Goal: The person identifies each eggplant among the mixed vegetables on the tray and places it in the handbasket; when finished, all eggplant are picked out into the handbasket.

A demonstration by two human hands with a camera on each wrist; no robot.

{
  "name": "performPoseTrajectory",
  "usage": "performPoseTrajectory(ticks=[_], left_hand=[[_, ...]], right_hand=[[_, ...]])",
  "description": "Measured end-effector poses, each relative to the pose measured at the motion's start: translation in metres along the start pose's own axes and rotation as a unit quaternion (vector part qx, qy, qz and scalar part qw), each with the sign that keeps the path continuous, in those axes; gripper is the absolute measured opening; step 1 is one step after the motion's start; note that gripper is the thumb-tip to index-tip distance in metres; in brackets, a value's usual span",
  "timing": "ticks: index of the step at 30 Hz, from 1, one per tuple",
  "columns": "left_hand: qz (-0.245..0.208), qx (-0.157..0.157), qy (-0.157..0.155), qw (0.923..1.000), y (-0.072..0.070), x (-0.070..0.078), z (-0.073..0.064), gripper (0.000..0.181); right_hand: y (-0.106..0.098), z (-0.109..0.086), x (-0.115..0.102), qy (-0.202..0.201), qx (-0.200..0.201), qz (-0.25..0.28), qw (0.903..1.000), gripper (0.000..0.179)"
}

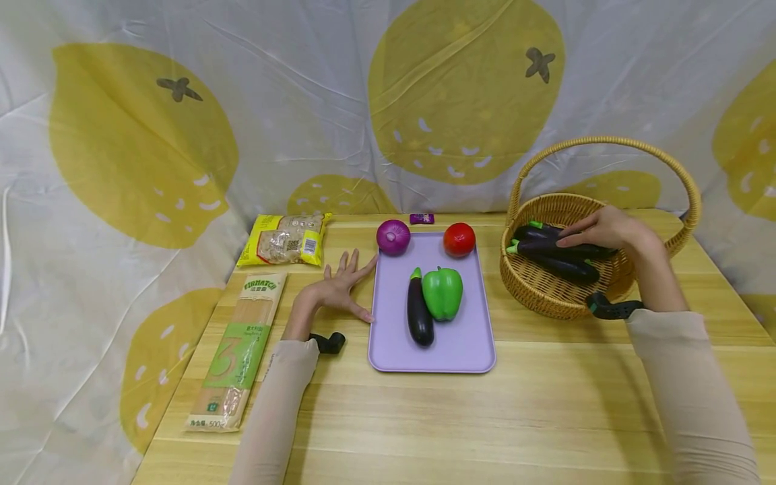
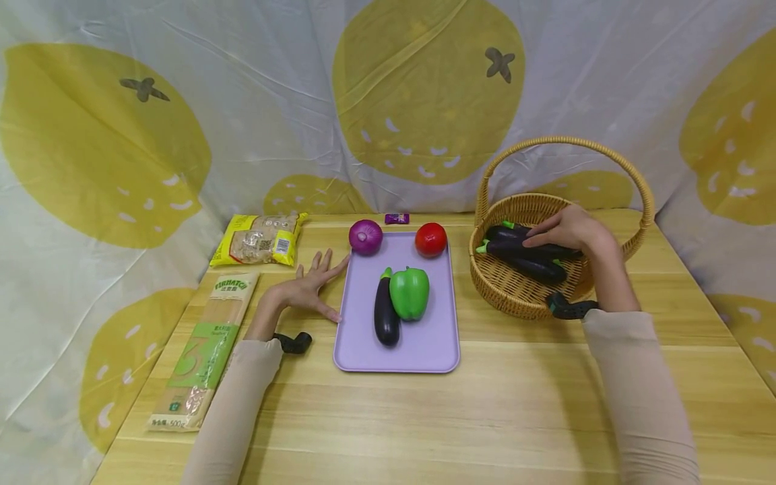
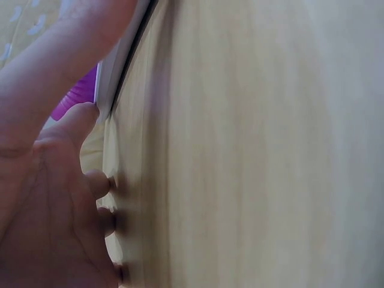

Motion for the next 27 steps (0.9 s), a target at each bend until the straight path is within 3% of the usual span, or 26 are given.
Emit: performPoseTrajectory(ticks=[4,12,23,27], left_hand=[[0.001,0.001,0.002,1.0000,0.000,0.000,0.000,0.134],[0.000,-0.001,0.001,1.0000,-0.001,0.001,-0.001,0.134],[0.000,-0.001,0.003,1.0000,0.000,0.000,-0.001,0.133],[0.001,-0.001,0.001,1.0000,0.000,0.000,0.000,0.133]], right_hand=[[0.002,0.003,0.000,-0.015,-0.002,-0.010,0.9998,0.050],[0.008,0.006,-0.003,-0.104,-0.031,-0.043,0.9931,0.041],[0.009,0.013,-0.014,-0.104,-0.075,-0.057,0.9902,0.045],[0.009,0.015,-0.016,-0.093,-0.116,-0.052,0.9875,0.050]])
Point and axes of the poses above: each hand's wrist, its own z-axis towards the middle knuckle, its own y-axis out of the palm, x = y × z, the point moved 1 cm from there along z, towards the middle knuckle, and after that the axes turned 5 degrees about y, right-handed, at the moved point
